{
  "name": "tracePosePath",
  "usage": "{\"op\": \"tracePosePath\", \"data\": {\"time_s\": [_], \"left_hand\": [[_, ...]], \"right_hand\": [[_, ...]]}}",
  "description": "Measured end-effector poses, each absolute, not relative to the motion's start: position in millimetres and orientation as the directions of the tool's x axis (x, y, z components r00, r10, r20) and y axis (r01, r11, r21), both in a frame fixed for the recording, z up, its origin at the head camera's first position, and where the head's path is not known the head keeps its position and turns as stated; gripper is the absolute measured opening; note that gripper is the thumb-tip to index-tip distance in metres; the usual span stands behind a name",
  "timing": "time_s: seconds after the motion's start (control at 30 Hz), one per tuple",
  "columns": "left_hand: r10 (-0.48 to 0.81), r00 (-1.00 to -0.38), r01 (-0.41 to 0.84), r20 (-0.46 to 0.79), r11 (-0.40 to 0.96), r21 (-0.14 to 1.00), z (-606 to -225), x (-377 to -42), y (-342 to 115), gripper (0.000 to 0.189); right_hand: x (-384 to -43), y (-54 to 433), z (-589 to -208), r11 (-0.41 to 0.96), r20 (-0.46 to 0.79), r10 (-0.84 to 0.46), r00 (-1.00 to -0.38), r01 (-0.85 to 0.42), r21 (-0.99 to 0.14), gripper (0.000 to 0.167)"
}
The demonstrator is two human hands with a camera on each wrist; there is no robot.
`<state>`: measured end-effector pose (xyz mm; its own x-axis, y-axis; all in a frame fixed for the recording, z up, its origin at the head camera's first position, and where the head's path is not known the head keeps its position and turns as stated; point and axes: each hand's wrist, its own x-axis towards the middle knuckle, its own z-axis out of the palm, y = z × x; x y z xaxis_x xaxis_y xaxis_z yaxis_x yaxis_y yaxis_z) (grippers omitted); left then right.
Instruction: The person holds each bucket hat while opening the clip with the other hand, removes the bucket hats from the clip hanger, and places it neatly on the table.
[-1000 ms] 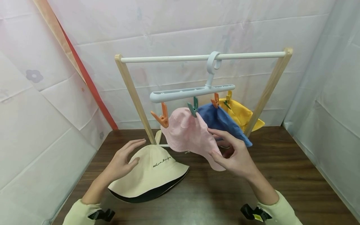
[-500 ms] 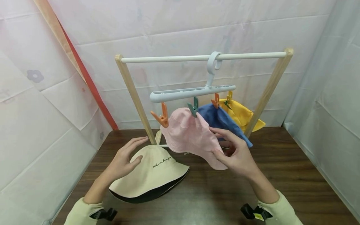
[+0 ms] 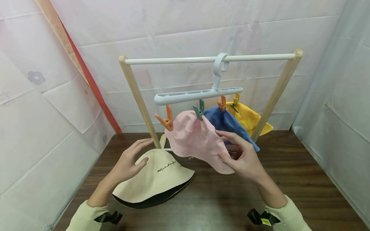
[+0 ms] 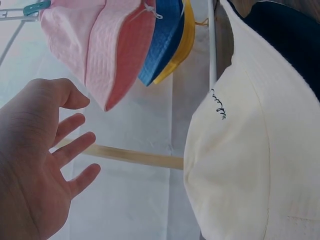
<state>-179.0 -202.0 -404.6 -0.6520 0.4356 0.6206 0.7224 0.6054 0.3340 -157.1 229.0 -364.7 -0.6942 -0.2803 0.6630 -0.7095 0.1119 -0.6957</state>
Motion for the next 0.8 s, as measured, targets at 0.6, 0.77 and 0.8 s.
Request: {"op": "tracePosePath", "data": {"time_s": [0.6, 0.77, 0.8], "left_hand": [[0.412, -0.643, 0.749, 0.646, 0.511, 0.421, -397.1, -191.5, -189.9, 0.065], [0.414, -0.646, 0.753, 0.642, 0.484, 0.446, -393.9, -193.2, -185.5, 0.062], [0.414, -0.65, 0.751, 0.637, 0.482, 0.452, -393.4, -193.2, -184.7, 0.061]], "right_hand": [[-157.1, 229.2, -364.9, 0.061, 0.666, -0.291, -0.687, -0.708, -0.704, 0.07], [-156.9, 229.1, -364.8, 0.054, 0.669, -0.289, -0.685, -0.709, -0.703, 0.07], [-156.9, 229.1, -364.9, 0.053, 0.668, -0.29, -0.685, -0.709, -0.703, 0.07]]}}
